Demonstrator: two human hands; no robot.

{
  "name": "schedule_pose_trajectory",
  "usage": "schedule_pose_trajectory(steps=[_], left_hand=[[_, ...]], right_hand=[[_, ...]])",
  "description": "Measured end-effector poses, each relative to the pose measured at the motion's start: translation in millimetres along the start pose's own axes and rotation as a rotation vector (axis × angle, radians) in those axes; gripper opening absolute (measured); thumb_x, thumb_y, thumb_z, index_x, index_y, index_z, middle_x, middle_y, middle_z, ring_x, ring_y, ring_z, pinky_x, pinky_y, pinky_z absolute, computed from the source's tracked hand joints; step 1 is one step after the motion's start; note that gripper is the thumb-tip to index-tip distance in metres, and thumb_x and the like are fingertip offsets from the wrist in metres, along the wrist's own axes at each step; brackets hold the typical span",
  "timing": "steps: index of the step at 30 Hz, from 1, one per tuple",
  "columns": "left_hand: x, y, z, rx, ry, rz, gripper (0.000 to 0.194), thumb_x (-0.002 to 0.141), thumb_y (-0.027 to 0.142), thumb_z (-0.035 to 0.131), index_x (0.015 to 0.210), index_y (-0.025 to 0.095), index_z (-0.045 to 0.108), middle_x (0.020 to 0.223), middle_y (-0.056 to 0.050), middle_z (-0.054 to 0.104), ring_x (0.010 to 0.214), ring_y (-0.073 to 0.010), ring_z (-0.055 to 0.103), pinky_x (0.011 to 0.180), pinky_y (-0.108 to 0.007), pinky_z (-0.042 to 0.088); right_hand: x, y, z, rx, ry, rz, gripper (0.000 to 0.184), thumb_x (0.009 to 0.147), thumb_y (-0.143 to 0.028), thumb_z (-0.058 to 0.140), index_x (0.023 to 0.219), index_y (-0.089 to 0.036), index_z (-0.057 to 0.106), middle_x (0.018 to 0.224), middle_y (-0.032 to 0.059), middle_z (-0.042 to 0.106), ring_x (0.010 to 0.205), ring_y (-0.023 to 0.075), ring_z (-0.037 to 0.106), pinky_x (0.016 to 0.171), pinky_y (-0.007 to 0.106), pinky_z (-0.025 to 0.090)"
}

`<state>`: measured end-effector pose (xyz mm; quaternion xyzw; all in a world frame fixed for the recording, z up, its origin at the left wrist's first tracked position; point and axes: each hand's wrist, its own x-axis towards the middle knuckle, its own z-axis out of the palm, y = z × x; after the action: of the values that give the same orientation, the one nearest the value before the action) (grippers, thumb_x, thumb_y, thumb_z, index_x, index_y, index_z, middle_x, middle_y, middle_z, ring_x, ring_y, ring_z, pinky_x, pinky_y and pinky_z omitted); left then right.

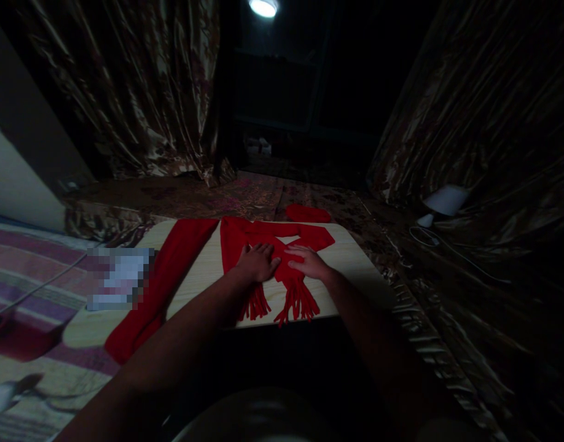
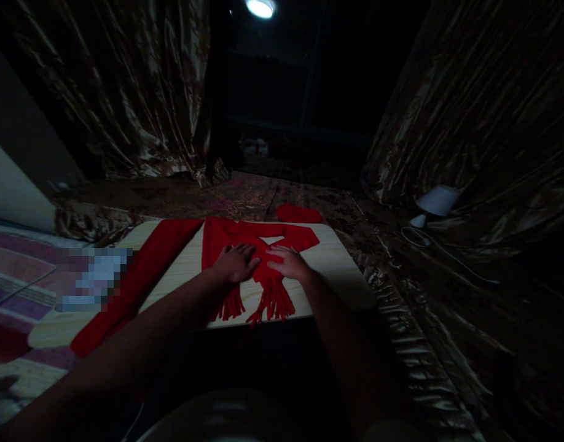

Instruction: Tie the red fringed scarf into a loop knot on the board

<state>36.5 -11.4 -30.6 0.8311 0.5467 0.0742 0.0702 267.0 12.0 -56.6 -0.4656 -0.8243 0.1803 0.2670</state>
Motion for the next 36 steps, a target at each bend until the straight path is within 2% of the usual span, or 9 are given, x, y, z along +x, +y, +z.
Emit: schedule_pose_trajectory(steps=[4, 9, 11, 15, 20, 25, 28, 31, 36], left_hand=[[5, -5, -5.6, -0.024, -0.015, -0.019, 0.067, 0.1, 0.056, 0.021, 0.151, 0.018, 0.04, 0.16, -0.013, 0.036, 0.148, -0.0332, 0.029, 0.115, -0.062, 0.023], [17, -18, -12.4, 0.005, 0.111, 0.061, 0.052, 0.101, 0.041, 0.028, 0.14, 0.02, 0.055, 0.153, -0.011, 0.048, 0.144, -0.0229, 0.038, 0.118, -0.042, 0.03], [24, -25, -13.8, 0.027, 0.097, 0.094, 0.05, 0.1, 0.038, 0.031, 0.141, 0.022, 0.055, 0.151, -0.009, 0.05, 0.142, -0.0216, 0.041, 0.116, -0.038, 0.033], [36, -35, -13.8, 0.085, 0.006, 0.063, 0.052, 0.099, 0.045, 0.03, 0.14, 0.026, 0.057, 0.147, -0.008, 0.055, 0.139, -0.0255, 0.046, 0.111, -0.041, 0.038], [45, -35, -14.0, 0.126, -0.037, 0.055, 0.053, 0.098, 0.041, 0.031, 0.14, 0.018, 0.054, 0.143, -0.012, 0.058, 0.138, -0.0251, 0.045, 0.116, -0.04, 0.029], [42, -29, -13.8, 0.091, 0.04, 0.09, 0.048, 0.099, 0.042, 0.031, 0.124, 0.017, 0.063, 0.127, -0.014, 0.066, 0.127, -0.0253, 0.053, 0.112, -0.04, 0.033], [43, -34, -11.0, 0.082, 0.056, 0.073, 0.05, 0.099, 0.046, 0.032, 0.129, 0.018, 0.06, 0.136, -0.013, 0.061, 0.132, -0.0247, 0.05, 0.113, -0.039, 0.032], [50, -44, -9.2, 0.094, 0.022, 0.103, 0.054, 0.099, 0.047, 0.029, 0.136, 0.018, 0.056, 0.142, -0.011, 0.058, 0.137, -0.0245, 0.046, 0.115, -0.038, 0.03], [57, -57, -10.2, 0.134, 0.038, 0.189, 0.058, 0.098, 0.045, 0.028, 0.136, 0.012, 0.057, 0.138, -0.016, 0.061, 0.135, -0.0273, 0.048, 0.115, -0.039, 0.03]], right_hand=[[-4, 0, 4, -0.016, 0.067, -0.009, 0.035, 0.08, -0.029, 0.075, 0.115, -0.027, 0.074, 0.136, 0.0073, 0.063, 0.132, 0.0247, 0.053, 0.116, 0.049, 0.03], [-4, -4, 4, -0.018, 0.09, -0.018, 0.032, 0.077, -0.028, 0.076, 0.109, -0.026, 0.074, 0.132, 0.007, 0.066, 0.13, 0.0244, 0.055, 0.114, 0.047, 0.033], [-5, -4, 4, -0.021, 0.091, -0.02, 0.032, 0.077, -0.029, 0.076, 0.109, -0.027, 0.073, 0.132, 0.0066, 0.066, 0.13, 0.0247, 0.054, 0.114, 0.047, 0.032], [-6, 0, 6, -0.025, 0.101, -0.022, 0.033, 0.078, -0.03, 0.076, 0.111, -0.028, 0.072, 0.134, 0.0049, 0.065, 0.131, 0.0249, 0.053, 0.116, 0.048, 0.029], [-7, 1, 8, -0.049, 0.103, -0.013, 0.034, 0.078, -0.034, 0.076, 0.111, -0.028, 0.073, 0.134, 0.0055, 0.064, 0.13, 0.0254, 0.053, 0.116, 0.047, 0.03], [-9, -4, 7, -0.054, 0.111, -0.019, 0.034, 0.08, -0.033, 0.074, 0.113, -0.029, 0.071, 0.134, 0.0043, 0.064, 0.131, 0.0247, 0.053, 0.116, 0.047, 0.03], [-9, -3, 7, -0.063, 0.111, -0.012, 0.034, 0.08, -0.035, 0.075, 0.113, -0.029, 0.072, 0.134, 0.0051, 0.064, 0.131, 0.0251, 0.053, 0.117, 0.047, 0.03], [-8, 1, 9, -0.069, 0.113, -0.017, 0.035, 0.079, -0.035, 0.075, 0.114, -0.029, 0.072, 0.134, 0.0052, 0.064, 0.13, 0.0251, 0.053, 0.116, 0.048, 0.03], [-7, 3, 10, -0.082, 0.123, -0.041, 0.034, 0.08, -0.035, 0.074, 0.113, -0.03, 0.072, 0.134, 0.0035, 0.065, 0.129, 0.025, 0.054, 0.114, 0.048, 0.033]])
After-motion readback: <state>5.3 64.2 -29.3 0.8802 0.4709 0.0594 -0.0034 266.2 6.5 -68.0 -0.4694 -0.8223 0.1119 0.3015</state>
